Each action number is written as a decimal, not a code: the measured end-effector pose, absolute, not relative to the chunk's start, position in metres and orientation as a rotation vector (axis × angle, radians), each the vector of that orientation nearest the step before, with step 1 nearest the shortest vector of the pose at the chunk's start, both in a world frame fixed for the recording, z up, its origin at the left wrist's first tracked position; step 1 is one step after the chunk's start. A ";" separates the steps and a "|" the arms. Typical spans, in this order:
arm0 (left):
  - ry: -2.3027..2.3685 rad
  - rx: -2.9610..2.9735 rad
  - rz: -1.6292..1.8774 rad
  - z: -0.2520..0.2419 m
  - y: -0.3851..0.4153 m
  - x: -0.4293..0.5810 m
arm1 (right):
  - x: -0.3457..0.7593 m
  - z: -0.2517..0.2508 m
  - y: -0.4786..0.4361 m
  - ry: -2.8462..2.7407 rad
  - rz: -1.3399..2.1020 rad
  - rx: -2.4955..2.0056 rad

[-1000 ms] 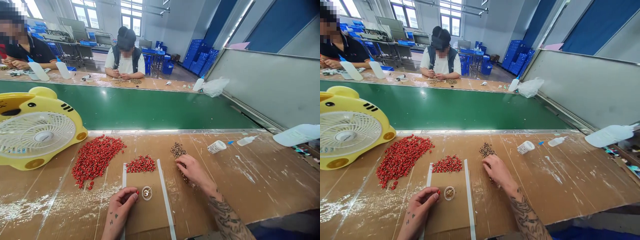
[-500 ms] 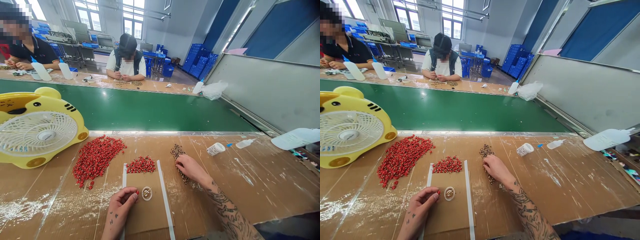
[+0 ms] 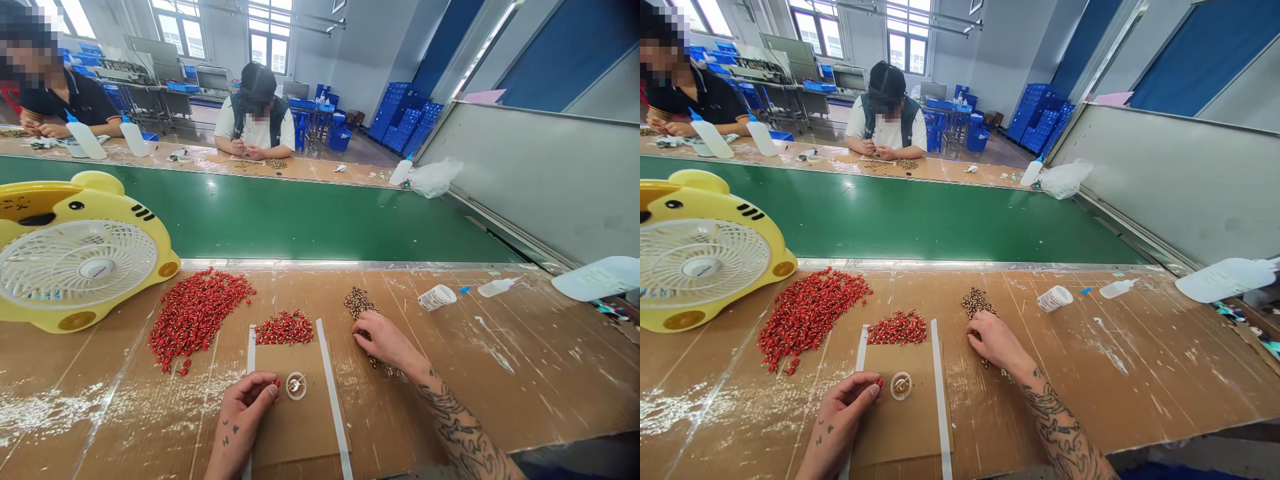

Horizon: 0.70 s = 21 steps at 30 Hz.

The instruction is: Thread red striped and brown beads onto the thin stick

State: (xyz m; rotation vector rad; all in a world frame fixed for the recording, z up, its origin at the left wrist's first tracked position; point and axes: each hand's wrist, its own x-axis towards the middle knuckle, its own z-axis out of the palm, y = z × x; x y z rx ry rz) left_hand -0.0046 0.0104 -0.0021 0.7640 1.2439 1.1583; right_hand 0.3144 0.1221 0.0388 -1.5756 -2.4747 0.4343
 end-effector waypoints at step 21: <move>1.251 1.595 1.636 0.033 0.001 0.009 | 0.185 0.061 0.053 -1.853 1.223 -1.062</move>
